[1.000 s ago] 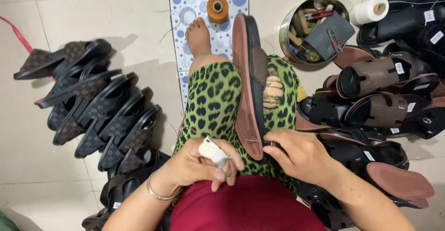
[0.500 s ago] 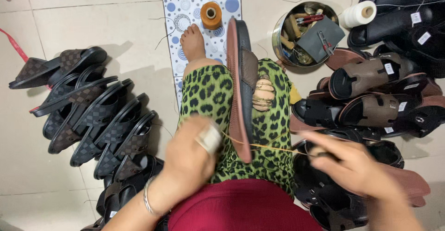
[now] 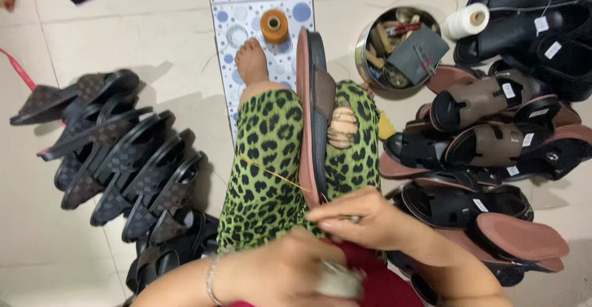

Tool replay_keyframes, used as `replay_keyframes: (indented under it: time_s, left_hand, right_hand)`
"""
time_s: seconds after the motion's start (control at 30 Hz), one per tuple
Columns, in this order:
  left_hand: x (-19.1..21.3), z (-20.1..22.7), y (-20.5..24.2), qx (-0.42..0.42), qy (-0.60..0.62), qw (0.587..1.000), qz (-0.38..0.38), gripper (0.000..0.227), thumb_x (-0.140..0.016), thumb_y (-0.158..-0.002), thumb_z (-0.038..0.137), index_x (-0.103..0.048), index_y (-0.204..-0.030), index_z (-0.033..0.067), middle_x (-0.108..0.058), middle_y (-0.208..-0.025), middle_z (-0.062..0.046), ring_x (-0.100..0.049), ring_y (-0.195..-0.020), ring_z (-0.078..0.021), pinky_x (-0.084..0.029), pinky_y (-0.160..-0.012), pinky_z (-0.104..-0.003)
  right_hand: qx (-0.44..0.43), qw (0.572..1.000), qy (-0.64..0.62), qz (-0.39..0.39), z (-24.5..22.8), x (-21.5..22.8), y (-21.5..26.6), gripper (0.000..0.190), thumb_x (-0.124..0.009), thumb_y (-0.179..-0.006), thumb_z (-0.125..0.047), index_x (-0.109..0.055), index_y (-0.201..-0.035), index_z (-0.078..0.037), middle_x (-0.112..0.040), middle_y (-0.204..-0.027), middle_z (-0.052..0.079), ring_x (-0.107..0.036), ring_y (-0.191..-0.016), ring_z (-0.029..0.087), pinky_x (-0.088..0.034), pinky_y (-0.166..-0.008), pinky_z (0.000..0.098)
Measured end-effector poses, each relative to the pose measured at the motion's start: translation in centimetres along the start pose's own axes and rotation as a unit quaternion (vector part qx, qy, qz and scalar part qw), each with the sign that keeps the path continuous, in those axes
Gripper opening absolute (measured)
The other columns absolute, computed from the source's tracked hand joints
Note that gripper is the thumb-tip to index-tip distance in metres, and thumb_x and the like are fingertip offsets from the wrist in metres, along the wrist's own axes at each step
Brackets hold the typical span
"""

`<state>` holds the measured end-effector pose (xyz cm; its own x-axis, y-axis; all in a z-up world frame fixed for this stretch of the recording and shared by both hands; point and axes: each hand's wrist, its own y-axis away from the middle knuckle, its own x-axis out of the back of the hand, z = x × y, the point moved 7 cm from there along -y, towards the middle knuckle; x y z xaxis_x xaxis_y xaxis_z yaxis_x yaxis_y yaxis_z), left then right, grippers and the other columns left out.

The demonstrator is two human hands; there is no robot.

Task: The person sits on the floor and sews a brown sandal using a needle and thread. They hold the sandal on their lap and repeatedly push the needle through the sole while pulling the thread tight. Another person is visible in the background also working on footwear.

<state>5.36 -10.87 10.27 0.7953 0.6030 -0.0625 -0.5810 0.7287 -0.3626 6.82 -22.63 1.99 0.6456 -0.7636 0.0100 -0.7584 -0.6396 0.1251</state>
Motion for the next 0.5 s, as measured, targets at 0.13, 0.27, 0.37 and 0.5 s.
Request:
replay_keyframes:
  time_s: [0.13,0.27,0.37,0.5]
  left_hand:
    - [4.7,-1.1,3.0,0.101,-0.208,0.952,0.200,0.017,-0.067,-0.095,0.030,-0.075,-0.091,0.0151,-0.078,-0.089,0.001,-0.076,-0.072,-0.0107,-0.064,-0.071,-0.024]
    - [6.6,-1.7,2.5,0.028,0.275,0.884,0.377,0.027,-0.059,-0.106,0.017,-0.060,-0.105,-0.0096,-0.061,-0.076,-0.017,-0.060,-0.056,-0.0268,-0.053,-0.050,-0.034]
    - [3.4,-0.9,3.0,0.020,0.365,0.884,0.293,0.021,-0.063,-0.101,0.004,-0.054,-0.114,-0.0099,-0.062,-0.086,-0.025,-0.060,-0.069,-0.0275,-0.052,-0.064,-0.038]
    - [5.1,3.0,-0.3,-0.051,0.182,0.944,0.269,0.022,-0.064,-0.102,0.012,-0.060,-0.091,-0.0075,-0.065,-0.080,-0.020,-0.067,-0.064,-0.0316,-0.063,-0.061,-0.039]
  right_hand:
    - [0.197,0.887,0.366,0.202,-0.8,3.3,1.9,0.020,-0.056,-0.093,0.002,-0.075,-0.086,-0.002,-0.070,-0.063,0.006,-0.068,-0.053,0.016,-0.060,-0.047,0.0306]
    - [-0.126,0.948,0.122,0.266,5.8,9.4,4.1,0.014,-0.071,-0.093,-0.011,-0.078,-0.104,-0.008,-0.080,-0.096,0.005,-0.073,-0.082,0.010,-0.058,-0.081,0.0231]
    - [-0.031,0.981,0.092,0.170,3.1,4.2,2.0,0.015,-0.076,-0.088,-0.011,-0.079,-0.103,-0.010,-0.080,-0.096,0.007,-0.074,-0.083,0.014,-0.063,-0.078,0.0245]
    - [0.193,0.939,0.236,0.159,-1.4,-0.7,-0.4,0.014,-0.063,-0.084,0.005,-0.072,-0.080,-0.006,-0.072,-0.077,0.005,-0.069,-0.071,0.014,-0.060,-0.062,0.0234]
